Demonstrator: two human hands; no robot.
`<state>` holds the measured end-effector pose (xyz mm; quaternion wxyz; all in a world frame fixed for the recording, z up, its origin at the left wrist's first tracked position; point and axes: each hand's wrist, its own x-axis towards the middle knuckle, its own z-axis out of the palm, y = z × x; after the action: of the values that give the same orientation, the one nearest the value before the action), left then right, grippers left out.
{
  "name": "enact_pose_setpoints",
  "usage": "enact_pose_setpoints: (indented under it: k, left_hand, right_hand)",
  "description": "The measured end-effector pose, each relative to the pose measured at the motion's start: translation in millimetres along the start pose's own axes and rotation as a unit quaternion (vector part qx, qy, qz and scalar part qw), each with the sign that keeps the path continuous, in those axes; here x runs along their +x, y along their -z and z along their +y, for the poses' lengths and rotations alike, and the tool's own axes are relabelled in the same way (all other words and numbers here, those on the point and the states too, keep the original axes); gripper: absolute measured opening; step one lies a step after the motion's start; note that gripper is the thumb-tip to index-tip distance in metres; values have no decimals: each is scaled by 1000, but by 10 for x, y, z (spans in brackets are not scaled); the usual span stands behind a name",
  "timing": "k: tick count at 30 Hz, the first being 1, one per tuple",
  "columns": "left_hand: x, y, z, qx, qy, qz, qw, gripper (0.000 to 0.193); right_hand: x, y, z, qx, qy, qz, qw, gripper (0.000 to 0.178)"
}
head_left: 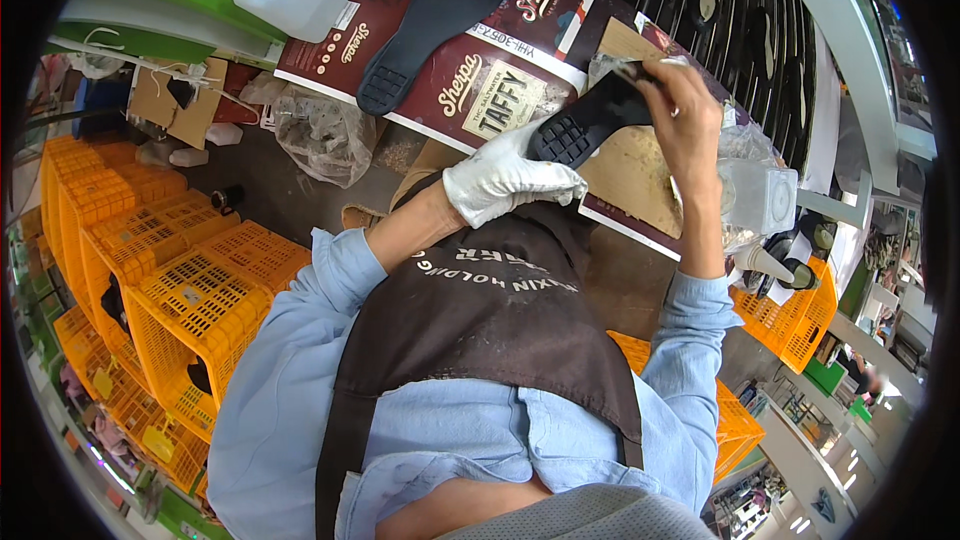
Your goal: Apply adhesive to individual shoe soles using a brush at a workstation.
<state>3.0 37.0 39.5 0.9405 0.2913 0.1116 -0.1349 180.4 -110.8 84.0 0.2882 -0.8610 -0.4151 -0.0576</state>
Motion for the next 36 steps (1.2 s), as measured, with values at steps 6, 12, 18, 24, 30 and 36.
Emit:
enact_pose_setpoints:
  k: [6, 12, 18, 24, 30, 36]
  left_hand:
    - [77, 44, -65, 6, -36, -9, 999, 60]
    - [81, 41, -110, -162, -27, -49, 985, 57]
    - [88, 60, -144, -296, -11, -41, 954, 61]
    - [173, 135, -197, -378, -33, -215, 900, 63]
    - [204, 98, -168, -378, -14, -170, 910, 63]
    - [222, 36, -149, -376, 37, -104, 920, 68]
  right_hand:
    - [-357, 259, -185, 143, 45, -143, 978, 22]
    - [-332, 181, -124, 128, 25, -65, 989, 24]
    - [-610, 226, -380, 69, 116, -95, 986, 25]
    - [-592, 305, -436, 154, 87, -72, 982, 28]
    - [-642, 213, -535, 87, 118, -85, 985, 31]
    - [-721, 234, -552, 81, 104, -15, 991, 29]
